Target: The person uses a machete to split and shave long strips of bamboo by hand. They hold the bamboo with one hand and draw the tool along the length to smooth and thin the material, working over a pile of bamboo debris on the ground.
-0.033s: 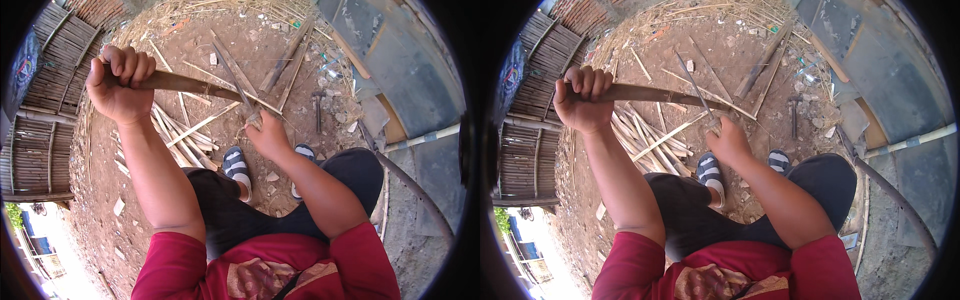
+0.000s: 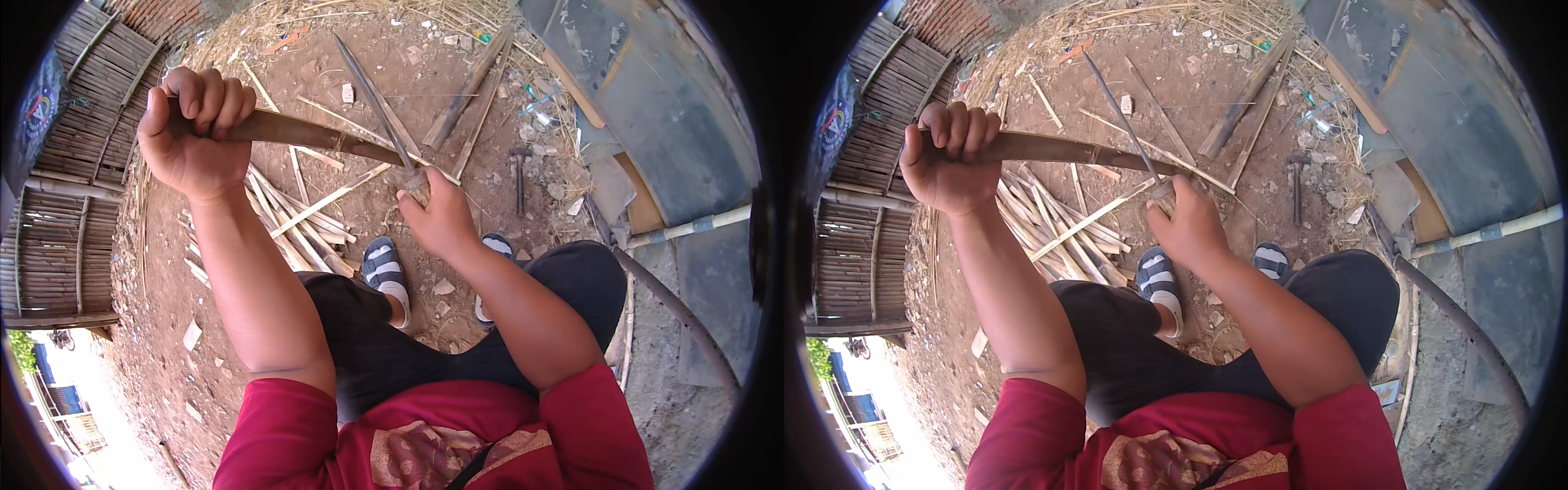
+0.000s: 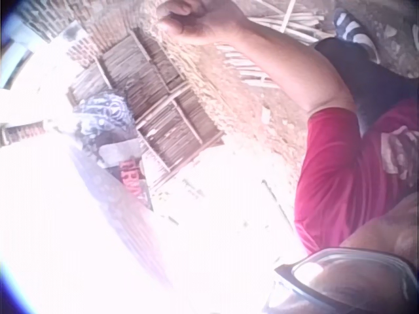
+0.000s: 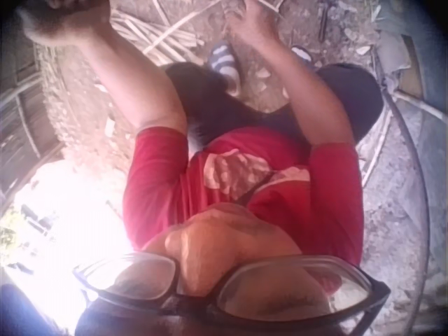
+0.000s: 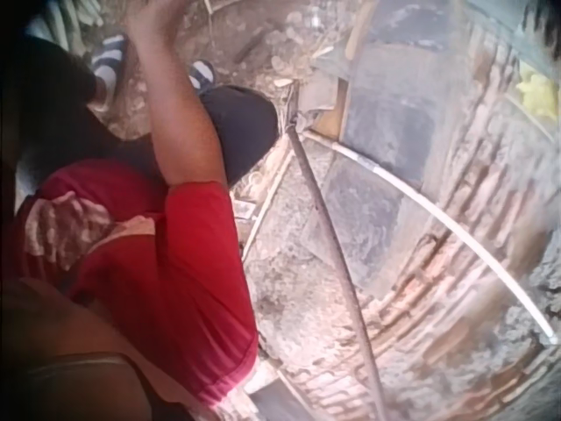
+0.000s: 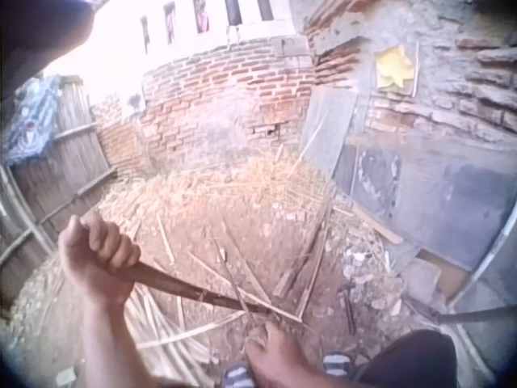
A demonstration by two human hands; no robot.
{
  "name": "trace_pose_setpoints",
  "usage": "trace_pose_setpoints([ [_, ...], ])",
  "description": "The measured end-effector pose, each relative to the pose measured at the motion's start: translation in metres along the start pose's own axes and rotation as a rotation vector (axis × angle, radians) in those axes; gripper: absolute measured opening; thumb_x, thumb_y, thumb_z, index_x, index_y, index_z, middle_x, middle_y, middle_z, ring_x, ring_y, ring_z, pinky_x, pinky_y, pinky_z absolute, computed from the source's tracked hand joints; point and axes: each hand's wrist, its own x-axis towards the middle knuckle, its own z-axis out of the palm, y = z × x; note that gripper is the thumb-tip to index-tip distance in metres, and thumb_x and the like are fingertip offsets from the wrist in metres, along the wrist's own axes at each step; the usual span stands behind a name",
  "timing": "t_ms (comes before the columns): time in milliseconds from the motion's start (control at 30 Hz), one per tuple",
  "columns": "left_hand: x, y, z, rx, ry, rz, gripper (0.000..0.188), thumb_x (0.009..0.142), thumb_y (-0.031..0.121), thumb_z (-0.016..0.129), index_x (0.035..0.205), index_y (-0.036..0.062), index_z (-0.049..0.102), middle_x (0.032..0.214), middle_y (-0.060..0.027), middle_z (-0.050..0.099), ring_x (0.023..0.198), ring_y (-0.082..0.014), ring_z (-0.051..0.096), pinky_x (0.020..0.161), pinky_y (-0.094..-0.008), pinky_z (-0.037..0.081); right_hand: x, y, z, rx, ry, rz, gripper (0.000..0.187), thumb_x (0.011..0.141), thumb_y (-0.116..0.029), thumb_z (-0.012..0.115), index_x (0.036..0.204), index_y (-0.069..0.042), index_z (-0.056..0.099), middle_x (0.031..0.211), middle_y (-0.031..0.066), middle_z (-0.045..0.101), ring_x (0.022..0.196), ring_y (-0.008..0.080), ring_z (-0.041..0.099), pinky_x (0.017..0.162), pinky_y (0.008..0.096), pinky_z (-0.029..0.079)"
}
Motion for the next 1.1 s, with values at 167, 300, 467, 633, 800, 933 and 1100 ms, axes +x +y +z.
trace_pose_setpoints([
  [167, 0.006, -0.003, 0.008, -0.021, -0.064, -0.024, 0.039, 0.094, 0.041, 0.058, 0.071, 0.0120, 0.044, 0.060, 0.0024, 0.031, 0.055, -0.0114, 0.026, 0.058, -0.0304, 0.025, 0.007, 0.054, 0.044, -0.120, 0.025, 0.009, 0.047, 0.086, -0.026, 0.069, 0.121, 0.004, 0.059, 0.098, 0.0316, 0.069, 0.096, 0.0482, 0.067, 0.085, 0.0532, 0.053],
  [300, 0.002, 0.000, -0.001, -0.034, -0.091, -0.034, 0.038, 0.094, 0.039, 0.059, 0.071, 0.0119, 0.044, 0.061, 0.0020, 0.032, 0.056, -0.0112, 0.026, 0.059, -0.0311, 0.025, 0.017, 0.051, 0.025, -0.158, -0.038, 0.073, 0.049, 0.086, -0.026, 0.069, 0.123, 0.005, 0.057, 0.098, 0.0312, 0.069, 0.096, 0.0478, 0.068, 0.086, 0.0530, 0.054],
  [467, 0.006, -0.003, 0.006, -0.013, -0.143, -0.032, 0.037, 0.094, 0.039, 0.057, 0.072, 0.0116, 0.045, 0.061, 0.0023, 0.032, 0.054, -0.0110, 0.026, 0.058, -0.0305, 0.026, 0.001, -0.002, 0.007, 0.043, 0.023, -0.010, 0.046, 0.086, -0.026, 0.068, 0.120, 0.004, 0.059, 0.098, 0.0297, 0.070, 0.094, 0.0463, 0.068, 0.084, 0.0524, 0.055],
  [633, 0.009, -0.004, 0.003, -0.044, -0.116, -0.022, 0.035, 0.095, 0.038, 0.055, 0.072, 0.0115, 0.047, 0.059, 0.0027, 0.033, 0.053, -0.0109, 0.026, 0.057, -0.0297, 0.025, 0.020, 0.086, 0.038, -0.193, 0.001, 0.031, 0.044, 0.086, -0.026, 0.069, 0.116, 0.004, 0.059, 0.092, 0.0299, 0.068, 0.089, 0.0450, 0.068, 0.077, 0.0524, 0.053],
  [800, 0.005, -0.002, -0.001, -0.050, -0.136, -0.033, 0.035, 0.094, 0.037, 0.055, 0.072, 0.0112, 0.047, 0.060, 0.0028, 0.033, 0.053, -0.0112, 0.026, 0.057, -0.0298, 0.025, 0.020, 0.047, 0.019, -0.061, 0.013, 0.018, 0.046, 0.085, -0.026, 0.069, 0.118, 0.004, 0.060, 0.095, 0.0305, 0.068, 0.092, 0.0445, 0.068, 0.078, 0.0509, 0.053],
  [933, 0.007, -0.001, 0.006, -0.046, -0.172, -0.035, 0.036, 0.095, 0.038, 0.054, 0.073, 0.0112, 0.047, 0.060, 0.0028, 0.034, 0.053, -0.0104, 0.026, 0.057, -0.0294, 0.025, 0.011, 0.033, 0.027, 0.013, 0.009, -0.050, 0.043, 0.084, -0.026, 0.069, 0.113, 0.005, 0.061, 0.094, 0.0294, 0.069, 0.094, 0.0439, 0.068, 0.081, 0.0504, 0.052],
  [1100, 0.006, 0.016, 0.009, -0.042, -0.256, -0.057, 0.036, 0.096, 0.039, 0.054, 0.073, 0.0114, 0.046, 0.060, 0.0032, 0.034, 0.054, -0.0097, 0.026, 0.057, -0.0290, 0.025, 0.014, 0.099, 0.058, -0.032, 0.007, 0.218, 0.042, 0.083, -0.026, 0.070, 0.111, 0.005, 0.062, 0.090, 0.0280, 0.070, 0.089, 0.0441, 0.070, 0.078, 0.0497, 0.053],
])
